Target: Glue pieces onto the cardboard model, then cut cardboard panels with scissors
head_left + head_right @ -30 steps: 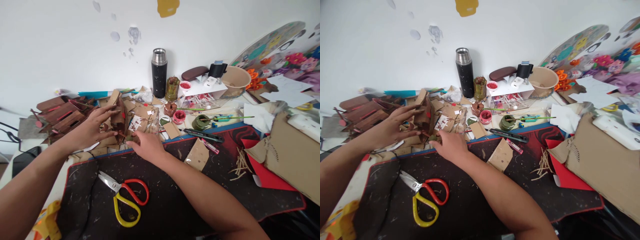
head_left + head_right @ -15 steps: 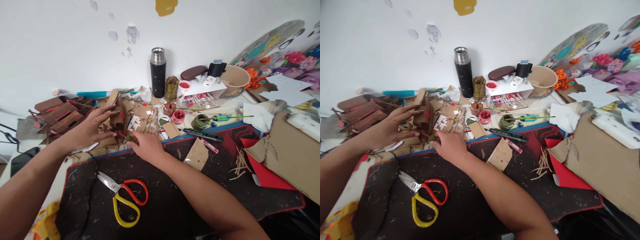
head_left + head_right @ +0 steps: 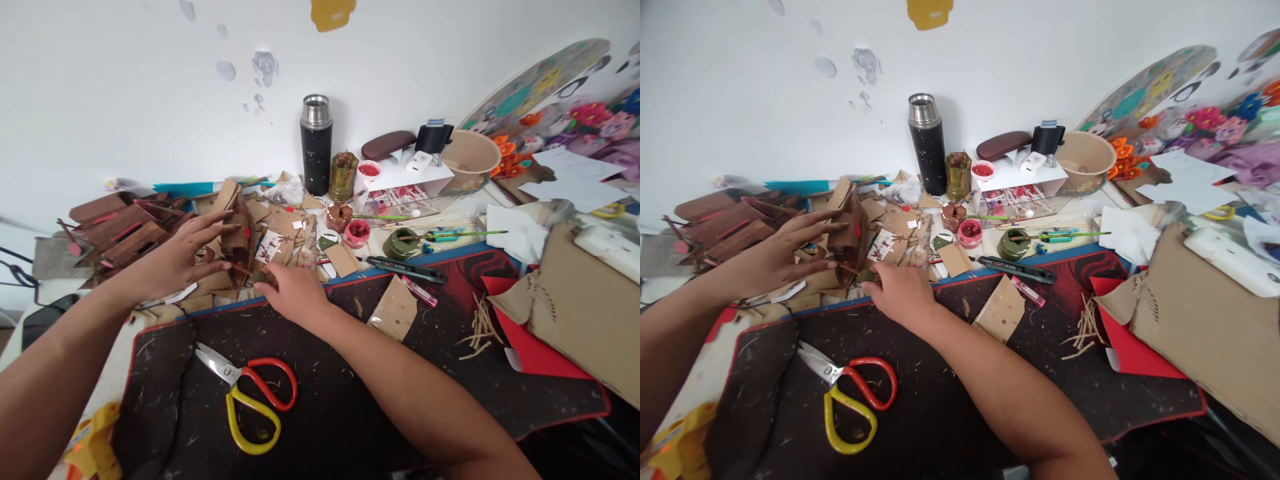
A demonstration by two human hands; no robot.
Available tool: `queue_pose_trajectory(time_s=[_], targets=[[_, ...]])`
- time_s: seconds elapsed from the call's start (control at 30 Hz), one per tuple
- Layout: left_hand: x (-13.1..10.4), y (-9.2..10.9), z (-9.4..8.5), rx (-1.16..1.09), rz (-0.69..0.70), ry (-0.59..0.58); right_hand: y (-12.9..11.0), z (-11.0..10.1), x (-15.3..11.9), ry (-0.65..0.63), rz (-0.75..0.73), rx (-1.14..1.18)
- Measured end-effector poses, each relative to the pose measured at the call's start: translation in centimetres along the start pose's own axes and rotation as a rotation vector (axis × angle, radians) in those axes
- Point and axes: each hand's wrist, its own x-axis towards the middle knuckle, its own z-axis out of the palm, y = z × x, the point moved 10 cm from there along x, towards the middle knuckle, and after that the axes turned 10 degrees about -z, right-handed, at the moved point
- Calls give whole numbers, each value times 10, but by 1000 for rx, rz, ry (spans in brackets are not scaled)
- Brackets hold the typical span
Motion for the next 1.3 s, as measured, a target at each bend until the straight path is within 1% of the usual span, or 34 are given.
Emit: queue_pose_trajectory(time_s=[0.2, 0.33, 0.63, 1.0, 1.3], targets=[[0, 3, -3, 0, -6, 5, -1, -2, 1, 24, -13, -4], [1, 5, -4, -20, -17, 6, -1, 0, 0, 13, -8, -4], [1, 3, -3, -25, -7, 22, -1, 0, 0, 17, -17, -9], [1, 4, -3, -11, -7, 6, -2, -1, -1, 4, -19, -12], [1, -1, -1, 3, -14, 17, -1, 1, -1, 17, -20, -8]])
